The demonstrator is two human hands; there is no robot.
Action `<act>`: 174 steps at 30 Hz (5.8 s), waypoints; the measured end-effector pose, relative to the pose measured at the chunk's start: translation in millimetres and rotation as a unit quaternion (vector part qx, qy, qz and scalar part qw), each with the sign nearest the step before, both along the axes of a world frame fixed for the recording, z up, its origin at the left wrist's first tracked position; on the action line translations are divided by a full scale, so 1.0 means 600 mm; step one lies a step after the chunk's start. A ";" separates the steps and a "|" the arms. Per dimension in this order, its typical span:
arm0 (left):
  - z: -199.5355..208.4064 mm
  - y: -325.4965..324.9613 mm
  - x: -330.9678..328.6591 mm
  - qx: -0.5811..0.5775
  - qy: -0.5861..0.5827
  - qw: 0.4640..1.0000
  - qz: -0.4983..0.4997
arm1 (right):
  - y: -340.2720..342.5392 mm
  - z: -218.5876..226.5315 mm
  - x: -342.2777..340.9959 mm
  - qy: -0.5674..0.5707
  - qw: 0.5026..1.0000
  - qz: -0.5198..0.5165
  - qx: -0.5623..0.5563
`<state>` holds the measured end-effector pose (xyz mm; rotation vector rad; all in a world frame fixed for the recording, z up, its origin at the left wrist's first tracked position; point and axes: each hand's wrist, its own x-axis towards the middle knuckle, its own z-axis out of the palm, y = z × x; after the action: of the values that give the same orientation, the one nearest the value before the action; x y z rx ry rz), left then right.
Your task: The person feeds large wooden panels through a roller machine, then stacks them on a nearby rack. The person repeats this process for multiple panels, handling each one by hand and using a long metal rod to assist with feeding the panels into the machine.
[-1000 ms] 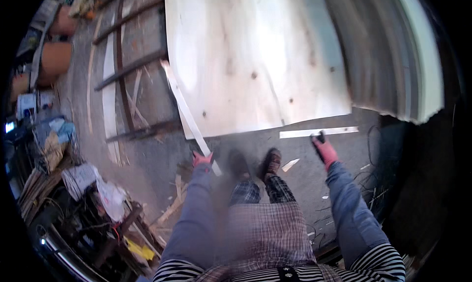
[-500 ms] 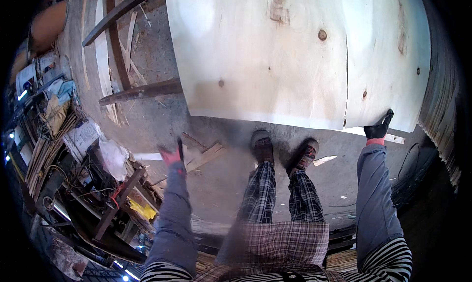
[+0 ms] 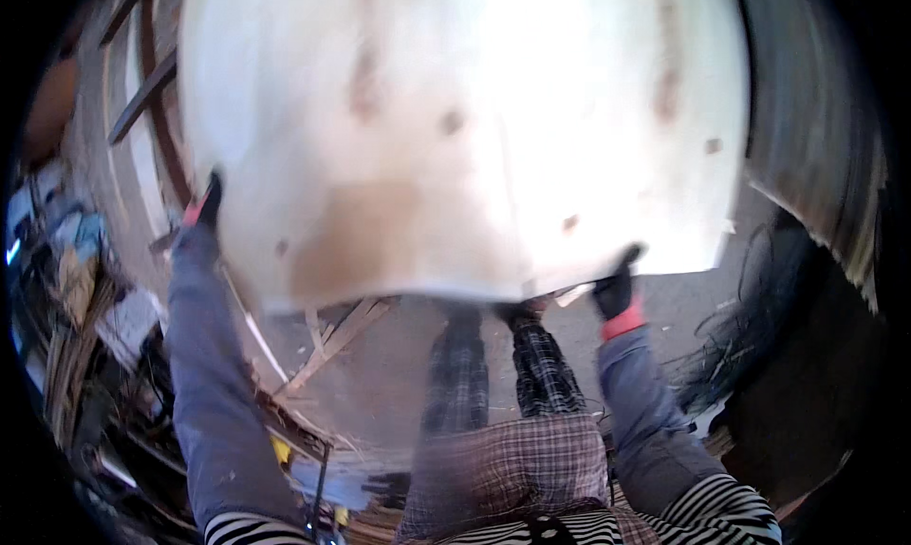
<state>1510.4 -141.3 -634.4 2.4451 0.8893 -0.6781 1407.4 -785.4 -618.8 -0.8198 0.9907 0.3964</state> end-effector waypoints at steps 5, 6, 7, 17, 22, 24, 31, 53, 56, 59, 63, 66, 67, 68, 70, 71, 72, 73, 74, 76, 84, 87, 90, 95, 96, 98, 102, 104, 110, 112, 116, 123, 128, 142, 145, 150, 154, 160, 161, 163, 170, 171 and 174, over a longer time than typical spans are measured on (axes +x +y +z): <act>0.121 0.053 -0.117 -0.211 0.043 0.947 0.240 | -0.057 0.067 -0.140 0.129 0.806 0.524 -0.244; 0.144 0.062 -0.148 -0.248 0.051 0.919 0.301 | -0.052 0.147 -0.035 0.158 0.775 0.497 -0.356; 0.155 0.068 -0.172 -0.281 0.058 0.894 0.343 | -0.110 0.106 -0.023 0.055 0.871 0.318 -0.371; 0.097 0.007 -0.163 -0.322 0.092 0.889 0.313 | -0.369 -0.078 0.035 0.065 0.966 0.216 -0.127; 0.112 0.024 -0.198 -0.019 0.084 0.993 0.083 | -0.240 0.126 0.062 0.003 0.925 0.300 -0.234; 0.151 -0.051 -0.188 -0.004 -0.054 0.995 0.080 | -0.154 0.238 0.080 0.018 0.922 0.269 -0.277; 0.549 -0.259 -0.161 -0.036 -0.055 0.996 0.064 | -0.095 0.572 0.070 -0.009 0.848 0.367 -0.382; 1.086 -0.343 -0.727 -0.165 -0.120 0.977 0.060 | -0.066 1.220 -0.395 -0.111 0.684 0.538 -0.481; 1.069 -0.312 -0.849 -0.157 -0.212 0.961 0.083 | -0.119 1.157 -0.457 -0.231 0.771 0.448 -0.390; 1.157 -0.324 -0.944 -0.158 -0.243 0.953 0.086 | -0.099 1.208 -0.537 -0.332 0.757 0.421 -0.373; 1.197 -0.323 -1.178 -0.020 -0.356 0.922 0.153 | 0.023 1.278 -0.657 -0.334 0.614 0.527 -0.483; 1.261 -0.318 -1.360 0.004 -0.395 0.891 0.222 | 0.104 1.283 -0.753 -0.424 0.626 0.474 -0.452; 1.290 -0.310 -1.416 -0.009 -0.365 0.901 0.236 | 0.120 1.274 -0.792 -0.471 0.648 0.427 -0.419; 1.309 -0.314 -1.473 -0.018 -0.332 0.905 0.266 | 0.147 1.281 -0.817 -0.481 0.630 0.441 -0.421; 1.309 -0.301 -1.586 0.064 -0.324 0.890 0.315 | 0.223 1.297 -0.881 -0.503 0.597 0.462 -0.422; 1.329 -0.296 -1.641 0.051 -0.373 0.873 0.311 | 0.245 1.292 -0.895 -0.530 0.564 0.469 -0.427; 1.356 -0.294 -1.695 0.040 -0.422 0.853 0.305 | 0.267 1.281 -0.899 -0.556 0.531 0.475 -0.429; 1.363 -0.290 -1.749 0.060 -0.413 0.847 0.329 | 0.286 1.280 -0.913 -0.582 0.497 0.479 -0.430; 1.368 -0.290 -1.788 0.079 -0.398 0.844 0.352 | 0.315 1.288 -0.935 -0.590 0.473 0.496 -0.427; 1.400 -0.291 -1.850 0.115 -0.388 0.812 0.421 | 0.407 1.316 -0.979 -0.601 0.426 0.529 -0.422; 1.340 -0.222 -2.095 0.251 -0.316 0.687 0.604 | 0.787 1.296 -1.090 -0.625 0.356 0.626 -0.302; 1.351 -0.154 -2.160 0.299 -0.276 0.660 0.632 | 0.986 1.270 -1.158 -0.607 0.364 0.672 -0.217; 1.289 -0.052 -2.353 0.277 -0.265 0.639 0.667 | 1.202 1.224 -1.134 -0.629 0.274 0.672 -0.278; 1.177 0.038 -2.589 0.194 -0.154 0.585 0.773 | 1.475 1.199 -1.170 -0.556 0.175 0.781 -0.224; 1.190 0.061 -2.553 0.116 -0.194 0.631 0.742 | 1.494 1.203 -1.169 -0.529 0.202 0.804 -0.181; 1.186 0.070 -2.529 0.067 -0.278 0.545 0.788 | 1.518 1.170 -1.149 -0.459 0.258 0.845 -0.088; 1.043 0.083 -2.669 0.041 -0.188 0.582 0.790 | 1.547 1.085 -1.108 -0.432 0.333 0.830 -0.113; 1.116 0.178 -2.650 0.004 -0.305 0.564 0.767 | 1.565 1.104 -1.158 -0.428 0.401 0.808 -0.057; 1.100 0.337 -2.728 0.121 -0.177 0.668 0.712 | 1.582 1.158 -1.278 -0.681 0.168 0.558 -0.444; 1.072 0.370 -2.758 0.188 -0.024 0.688 0.700 | 1.559 1.179 -1.338 -0.743 0.202 0.517 -0.373; 1.009 0.392 -2.811 0.142 0.021 0.714 0.686 | 1.442 1.170 -1.429 -0.744 0.191 0.506 -0.393; 1.187 0.571 -2.462 0.406 -0.110 0.821 0.387 | 1.114 1.136 -1.511 -0.547 0.457 0.586 -0.386; 1.191 0.499 -2.183 0.135 -0.446 0.857 0.219 | 1.007 1.095 -1.536 -0.540 0.388 0.660 -0.349; 1.018 -0.123 -1.604 -0.291 -0.282 0.900 -0.164 | 0.463 1.070 -1.324 -0.396 0.637 0.459 -0.475; 1.007 -0.175 -1.493 -0.317 -0.260 0.898 -0.158 | 0.390 1.085 -1.256 -0.387 0.658 0.438 -0.476; 0.950 -0.232 -1.289 -0.183 -0.308 0.915 -0.184 | 0.266 1.041 -1.118 -0.371 0.665 0.422 -0.492; 0.983 -0.372 -1.038 -0.140 -0.223 0.929 -0.259 | 0.126 1.004 -1.041 -0.214 0.666 0.445 -0.559; 0.989 -0.689 -0.720 -0.425 -0.293 0.813 -0.270 | -0.073 1.026 -1.005 -0.016 0.780 0.301 -0.548; 1.026 -0.763 -0.677 -0.375 -0.244 0.835 -0.321 | -0.096 1.033 -0.990 0.016 0.802 0.273 -0.531; 1.035 -0.886 -0.591 -0.377 -0.232 0.797 -0.411 | -0.145 1.063 -0.944 0.024 0.850 0.156 -0.503; 0.976 -1.202 -0.389 -0.325 -0.308 0.685 -0.575 | -0.437 1.331 -0.709 -0.151 0.603 -0.167 -0.765; 0.976 -1.226 -0.378 -0.289 -0.272 0.712 -0.580 | -0.482 1.384 -0.677 -0.161 0.533 -0.170 -0.813; 0.971 -1.239 -0.311 -0.356 -0.180 0.742 -0.539 | -0.612 1.504 -0.575 -0.195 0.398 -0.187 -0.877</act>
<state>1323.8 -884.8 -51.9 2.0057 -0.9227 -0.6514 1062.4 -1152.5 283.7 -2.3219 0.7733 -1.6229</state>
